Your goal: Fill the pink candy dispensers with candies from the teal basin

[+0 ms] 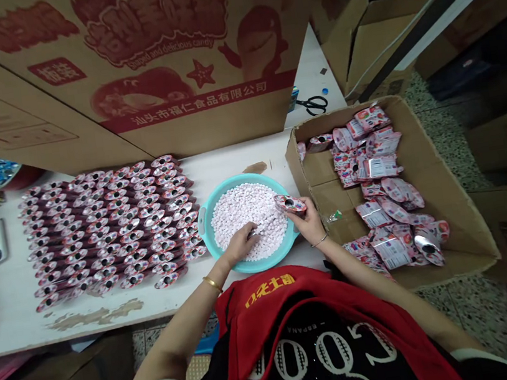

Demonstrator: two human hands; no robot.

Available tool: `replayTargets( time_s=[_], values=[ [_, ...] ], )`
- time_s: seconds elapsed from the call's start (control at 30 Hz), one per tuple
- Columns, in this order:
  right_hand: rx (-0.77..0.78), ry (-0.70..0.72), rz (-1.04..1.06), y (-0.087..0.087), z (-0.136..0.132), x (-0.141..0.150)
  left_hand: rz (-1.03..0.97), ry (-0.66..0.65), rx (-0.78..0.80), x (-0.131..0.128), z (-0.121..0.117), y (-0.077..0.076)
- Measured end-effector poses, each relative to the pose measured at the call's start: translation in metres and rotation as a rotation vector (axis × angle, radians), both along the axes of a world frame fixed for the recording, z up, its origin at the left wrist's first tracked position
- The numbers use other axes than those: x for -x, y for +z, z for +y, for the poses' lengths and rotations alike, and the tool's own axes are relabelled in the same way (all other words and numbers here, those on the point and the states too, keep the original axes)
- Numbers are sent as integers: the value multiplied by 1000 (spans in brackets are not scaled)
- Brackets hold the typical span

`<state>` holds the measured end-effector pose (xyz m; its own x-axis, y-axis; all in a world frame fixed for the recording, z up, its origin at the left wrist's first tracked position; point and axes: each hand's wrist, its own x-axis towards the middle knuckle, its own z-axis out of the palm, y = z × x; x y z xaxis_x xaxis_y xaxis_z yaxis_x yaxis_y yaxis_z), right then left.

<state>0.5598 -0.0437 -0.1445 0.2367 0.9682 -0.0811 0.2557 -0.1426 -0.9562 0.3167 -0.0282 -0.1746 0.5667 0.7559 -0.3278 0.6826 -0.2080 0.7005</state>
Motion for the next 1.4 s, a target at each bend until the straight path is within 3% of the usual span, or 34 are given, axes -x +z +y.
replayTargets(
  time_s=[0.1, 0.2, 0.3, 0.43, 0.57, 0.73, 0.87, 0.97, 1.03, 1.1, 1.17, 1.23, 1.3, 1.4],
  values=[
    [-25, -3, -49, 2, 1, 0, -162, 59, 30, 19, 7, 24],
    [-76, 49, -176, 7, 3, 3, -146, 34, -24, 34, 16, 60],
    [-129, 169, -250, 10, 3, 9, -21, -63, -131, 34, 27, 101],
    [-178, 281, -283, 9, 0, 22, 280, -224, -239, 11, 35, 144],
    [-193, 327, -275, 5, -4, 31, 500, -256, -320, -18, 29, 170],
    [-192, 319, -168, 2, -4, 33, 504, -246, -364, -21, 24, 192],
    [-109, 332, -124, 15, -8, 43, 360, -213, -358, -2, 28, 188],
    [-39, 464, -103, 35, -14, 56, 198, -228, -314, 9, 24, 165],
    [-80, 583, -111, 47, -12, 58, 127, -219, -281, 16, 18, 147],
    [-179, 570, -180, 56, -1, 43, 77, -151, -270, 30, 8, 135],
    [-257, 367, -318, 65, 18, 7, 48, -26, -294, 55, -3, 128],
    [-243, 50, -506, 73, 40, -51, 58, 124, -345, 88, -15, 125],
    [-102, -224, -718, 75, 60, -119, 107, 238, -370, 122, -29, 125],
    [228, -386, -892, 56, 76, -209, 184, 330, -310, 161, -52, 121]
  ],
)
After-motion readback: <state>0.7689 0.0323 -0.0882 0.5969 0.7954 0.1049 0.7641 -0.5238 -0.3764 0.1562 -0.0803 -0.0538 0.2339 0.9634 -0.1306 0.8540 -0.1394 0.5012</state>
